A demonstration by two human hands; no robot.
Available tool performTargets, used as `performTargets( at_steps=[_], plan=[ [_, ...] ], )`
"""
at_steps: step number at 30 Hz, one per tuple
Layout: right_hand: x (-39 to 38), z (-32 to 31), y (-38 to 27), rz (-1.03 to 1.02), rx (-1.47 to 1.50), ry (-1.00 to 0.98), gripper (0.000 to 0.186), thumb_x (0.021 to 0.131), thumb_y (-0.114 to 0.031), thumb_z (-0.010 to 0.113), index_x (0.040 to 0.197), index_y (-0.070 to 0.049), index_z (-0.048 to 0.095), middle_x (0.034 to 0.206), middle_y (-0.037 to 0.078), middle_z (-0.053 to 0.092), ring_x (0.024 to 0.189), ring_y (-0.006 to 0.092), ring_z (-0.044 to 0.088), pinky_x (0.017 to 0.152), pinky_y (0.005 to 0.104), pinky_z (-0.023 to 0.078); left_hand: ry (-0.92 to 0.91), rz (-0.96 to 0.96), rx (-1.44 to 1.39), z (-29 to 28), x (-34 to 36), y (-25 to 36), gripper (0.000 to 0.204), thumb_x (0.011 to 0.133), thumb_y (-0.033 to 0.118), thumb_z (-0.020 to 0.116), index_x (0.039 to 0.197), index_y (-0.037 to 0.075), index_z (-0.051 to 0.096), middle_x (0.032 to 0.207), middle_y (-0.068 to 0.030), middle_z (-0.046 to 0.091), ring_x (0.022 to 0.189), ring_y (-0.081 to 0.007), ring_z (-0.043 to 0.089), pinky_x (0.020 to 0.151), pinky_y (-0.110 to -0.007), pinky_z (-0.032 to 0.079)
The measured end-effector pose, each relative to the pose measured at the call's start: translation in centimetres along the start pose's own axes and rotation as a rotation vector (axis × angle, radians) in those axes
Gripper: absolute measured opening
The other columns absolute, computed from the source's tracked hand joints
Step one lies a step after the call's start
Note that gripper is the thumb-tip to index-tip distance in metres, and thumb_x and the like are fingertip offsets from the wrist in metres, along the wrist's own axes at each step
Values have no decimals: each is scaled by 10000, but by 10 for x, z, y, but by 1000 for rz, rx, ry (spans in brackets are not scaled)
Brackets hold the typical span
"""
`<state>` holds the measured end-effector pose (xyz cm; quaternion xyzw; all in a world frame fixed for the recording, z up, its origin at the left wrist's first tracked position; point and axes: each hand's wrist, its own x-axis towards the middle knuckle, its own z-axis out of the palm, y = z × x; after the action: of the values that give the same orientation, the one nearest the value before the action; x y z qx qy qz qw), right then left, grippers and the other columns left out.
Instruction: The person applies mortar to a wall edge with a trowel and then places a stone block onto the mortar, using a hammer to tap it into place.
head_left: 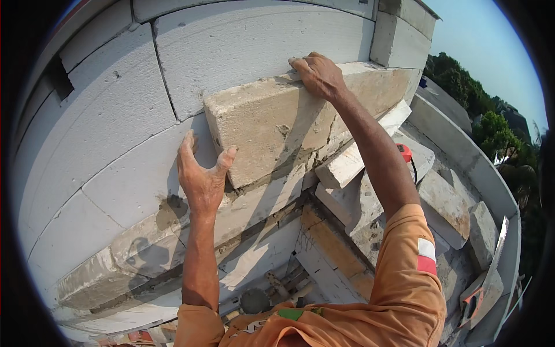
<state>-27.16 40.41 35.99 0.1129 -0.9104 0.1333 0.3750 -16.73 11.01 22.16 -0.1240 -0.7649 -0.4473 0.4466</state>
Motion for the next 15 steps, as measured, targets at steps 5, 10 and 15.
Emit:
performTargets(
  at_steps=[5,10,15],
  plan=[
    [-5,3,13,-80,-30,43,611,945,-479,362,924,-4,746,973,257,682,1008,361,634,916,481,511,-115,664,254,-2,53,116,827,808,509,779,1339,-68,517,1264,-274,587,1222,-370,564,1019,-515,469],
    [7,15,4,-133,-27,-16,461,941,-379,414,909,-33,716,934,233,686,966,360,640,869,480,513,-511,682,533,72,103,123,547,826,411,776,1108,-45,671,912,-203,686,917,-305,680,858,-479,546],
    [8,-10,17,-19,162,-33,469,911,-369,446,844,35,675,828,253,665,770,381,630,765,490,503,-617,579,549,90,106,120,394,849,358,756,781,-27,711,597,-130,618,569,-243,640,537,-394,543]
  ],
)
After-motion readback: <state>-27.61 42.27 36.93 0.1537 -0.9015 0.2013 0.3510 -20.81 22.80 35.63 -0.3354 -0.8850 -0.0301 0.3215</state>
